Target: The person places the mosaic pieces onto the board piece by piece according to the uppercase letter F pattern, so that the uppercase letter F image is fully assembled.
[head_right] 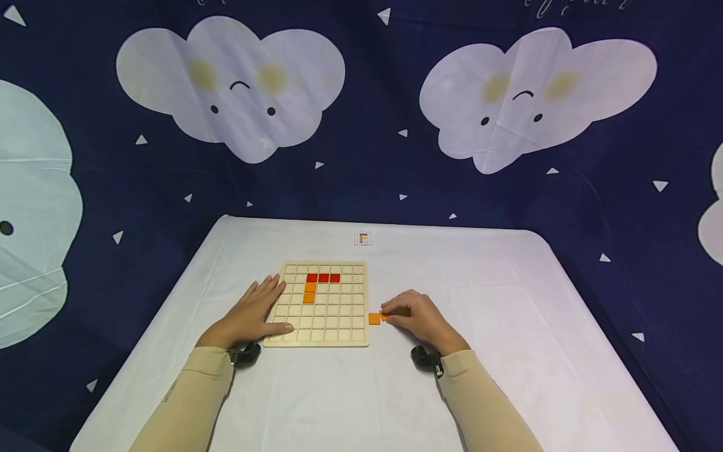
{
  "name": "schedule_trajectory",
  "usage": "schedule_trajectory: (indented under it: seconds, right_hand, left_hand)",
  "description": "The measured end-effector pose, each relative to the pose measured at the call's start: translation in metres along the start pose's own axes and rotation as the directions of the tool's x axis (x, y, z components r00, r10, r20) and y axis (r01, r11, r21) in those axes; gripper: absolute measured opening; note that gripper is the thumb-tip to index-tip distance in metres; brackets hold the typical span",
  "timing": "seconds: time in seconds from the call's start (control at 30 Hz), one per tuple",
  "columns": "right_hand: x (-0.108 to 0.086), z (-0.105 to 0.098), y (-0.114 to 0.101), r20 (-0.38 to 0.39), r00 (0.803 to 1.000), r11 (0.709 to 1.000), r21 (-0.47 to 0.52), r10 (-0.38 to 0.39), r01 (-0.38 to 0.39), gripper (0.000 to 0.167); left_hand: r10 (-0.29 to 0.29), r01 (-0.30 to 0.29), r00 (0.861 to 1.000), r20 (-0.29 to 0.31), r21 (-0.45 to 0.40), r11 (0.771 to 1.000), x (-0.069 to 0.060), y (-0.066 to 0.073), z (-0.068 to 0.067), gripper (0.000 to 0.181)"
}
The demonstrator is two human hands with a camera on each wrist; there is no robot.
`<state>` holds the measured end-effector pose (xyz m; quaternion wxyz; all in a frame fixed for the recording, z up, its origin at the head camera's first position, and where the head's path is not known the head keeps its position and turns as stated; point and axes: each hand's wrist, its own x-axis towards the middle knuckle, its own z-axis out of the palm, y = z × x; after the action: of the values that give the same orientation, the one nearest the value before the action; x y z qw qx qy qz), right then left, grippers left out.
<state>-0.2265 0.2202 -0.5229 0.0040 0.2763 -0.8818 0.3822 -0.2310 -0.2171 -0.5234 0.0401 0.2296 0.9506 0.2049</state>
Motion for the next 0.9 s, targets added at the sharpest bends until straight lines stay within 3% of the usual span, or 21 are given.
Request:
schedule_trajectory:
  seconds: [0.47, 0.9]
  right_hand:
    - [-0.001, 0.002, -0.004, -0.035, 0.998, 0.998, 0.002, 0.061, -0.061, 0.022]
    - [0.011, 0.001, -0.007, -0.082, 0.997, 0.999, -0.052, -0.009, 0.005, 0.021]
  left_hand:
    - [-0.01, 0.01, 1.0, 0.012, 0.01, 1.0, 0.0, 0.003, 0.001, 0.121]
    - [-0.015, 0.015, 1.0, 0.008, 0.018, 1.0, 0.001, 0.0, 0.001, 0.122]
